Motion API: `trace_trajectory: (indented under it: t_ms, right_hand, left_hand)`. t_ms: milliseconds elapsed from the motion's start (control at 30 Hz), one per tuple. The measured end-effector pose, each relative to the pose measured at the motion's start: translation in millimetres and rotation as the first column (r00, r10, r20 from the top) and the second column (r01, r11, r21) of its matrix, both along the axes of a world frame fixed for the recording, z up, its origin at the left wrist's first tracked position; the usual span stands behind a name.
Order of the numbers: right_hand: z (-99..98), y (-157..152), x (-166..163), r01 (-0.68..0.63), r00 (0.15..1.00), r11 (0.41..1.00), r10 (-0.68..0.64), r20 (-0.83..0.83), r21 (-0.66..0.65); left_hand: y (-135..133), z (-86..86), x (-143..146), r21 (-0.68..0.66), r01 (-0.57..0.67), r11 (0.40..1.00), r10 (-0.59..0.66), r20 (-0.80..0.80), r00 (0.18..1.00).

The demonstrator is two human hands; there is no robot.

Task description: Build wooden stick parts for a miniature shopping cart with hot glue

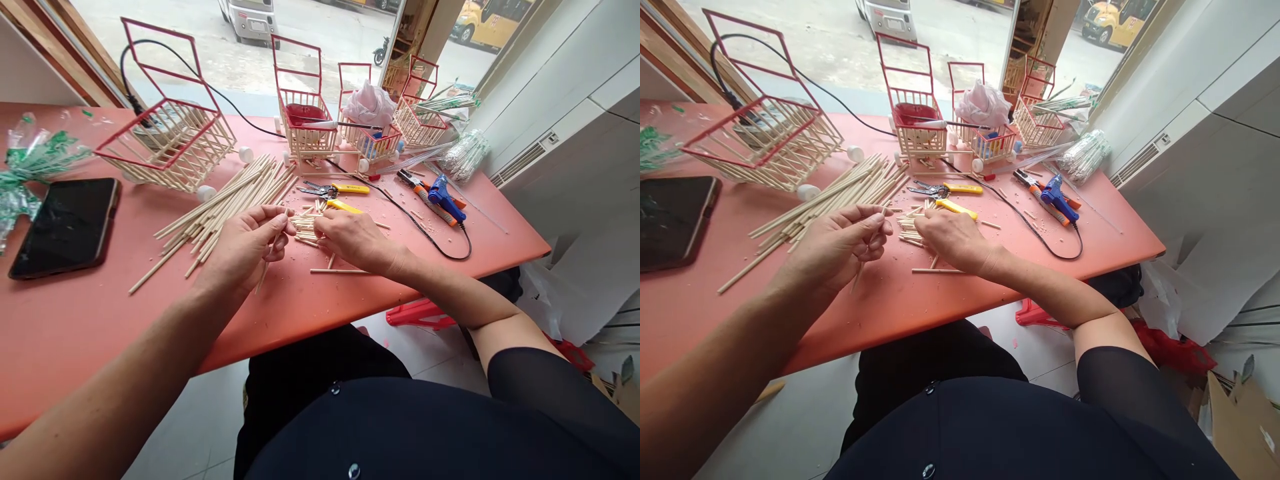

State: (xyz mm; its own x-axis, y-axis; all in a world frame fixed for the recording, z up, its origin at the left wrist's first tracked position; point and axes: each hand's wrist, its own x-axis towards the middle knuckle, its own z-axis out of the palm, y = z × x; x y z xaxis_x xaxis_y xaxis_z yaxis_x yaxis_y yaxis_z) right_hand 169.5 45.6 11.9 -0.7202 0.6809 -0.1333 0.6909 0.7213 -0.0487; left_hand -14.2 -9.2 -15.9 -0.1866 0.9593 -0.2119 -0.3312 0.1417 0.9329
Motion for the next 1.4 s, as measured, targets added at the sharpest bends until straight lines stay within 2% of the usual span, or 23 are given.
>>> trace_trajectory:
  t_ms: [300,467,867,1033,1167,1400]
  right_hand:
    - [-5.1,1,0,0.006,1.000,1.000,-0.006,0.013,0.009]
    - [-1.9,5,1,0.062,0.998,0.998,-0.061,-0.012,0.021]
    - [-4.3,9,-4,0.044,0.999,0.998,-0.044,0.009,0.052]
    - [-7.1,15,0,0.066,0.997,0.997,-0.064,-0.052,0.043]
    - [-1.6,18,7,0.108,0.987,0.993,-0.101,-0.126,0.045]
    - [6.8,-1,-1,0.020,0.998,0.999,-0.023,-0.061,-0.047]
  left_hand:
    - [1,1.9,-1,0.012,-0.012,1.000,0.012,-0.016,1.000]
    - [1,2.0,0,0.008,-0.014,1.000,0.015,-0.022,1.000]
    - [2,0.5,0,0.022,-0.026,0.999,0.026,-0.006,1.000]
    - [1,2.1,0,0.020,-0.022,1.000,0.022,0.006,1.000]
    - [1,3.8,0,0.012,-0.022,1.000,0.022,0.009,1.000]
    - [1,3.7,0,0.012,-0.019,1.000,0.019,0.004,1.000]
